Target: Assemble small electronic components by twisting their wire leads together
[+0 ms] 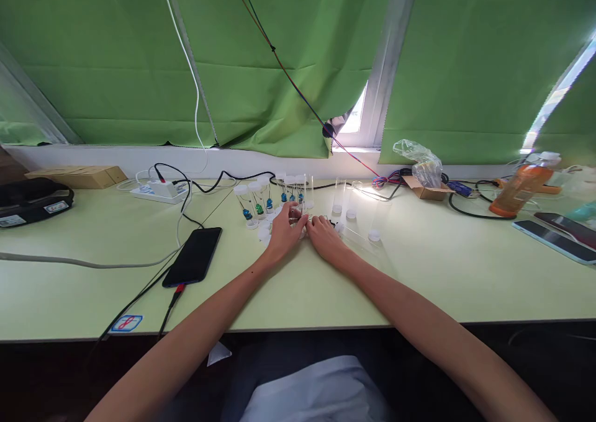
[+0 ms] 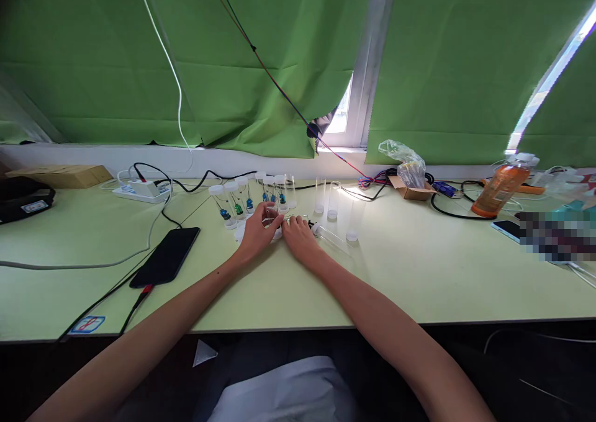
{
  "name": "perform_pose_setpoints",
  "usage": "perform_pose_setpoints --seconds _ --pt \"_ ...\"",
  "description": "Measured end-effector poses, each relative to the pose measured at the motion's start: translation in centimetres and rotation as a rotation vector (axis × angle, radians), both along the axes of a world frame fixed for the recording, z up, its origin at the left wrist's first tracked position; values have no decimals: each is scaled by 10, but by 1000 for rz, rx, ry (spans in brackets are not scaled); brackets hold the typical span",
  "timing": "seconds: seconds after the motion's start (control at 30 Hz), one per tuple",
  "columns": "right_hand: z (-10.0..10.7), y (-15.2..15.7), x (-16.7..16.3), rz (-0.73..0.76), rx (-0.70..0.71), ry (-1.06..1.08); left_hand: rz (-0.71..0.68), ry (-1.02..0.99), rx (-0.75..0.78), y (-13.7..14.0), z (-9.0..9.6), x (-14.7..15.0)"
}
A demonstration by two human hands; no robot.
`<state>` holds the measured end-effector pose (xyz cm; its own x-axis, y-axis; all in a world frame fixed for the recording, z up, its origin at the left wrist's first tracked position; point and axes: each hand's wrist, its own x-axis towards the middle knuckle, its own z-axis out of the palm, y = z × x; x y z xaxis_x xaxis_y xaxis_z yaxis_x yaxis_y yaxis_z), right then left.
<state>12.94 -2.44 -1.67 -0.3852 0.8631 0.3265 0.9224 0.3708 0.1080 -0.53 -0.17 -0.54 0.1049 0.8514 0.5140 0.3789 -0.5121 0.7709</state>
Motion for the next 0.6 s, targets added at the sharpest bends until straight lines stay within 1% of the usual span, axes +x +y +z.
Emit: perform_pose_setpoints --seconds 0.43,0.6 --pt "-2 -2 -4 -15 7 155 17 4 0 -1 -1 1" --pt "-4 -4 -7 6 53 207 11 -13 -3 -2 -1 2"
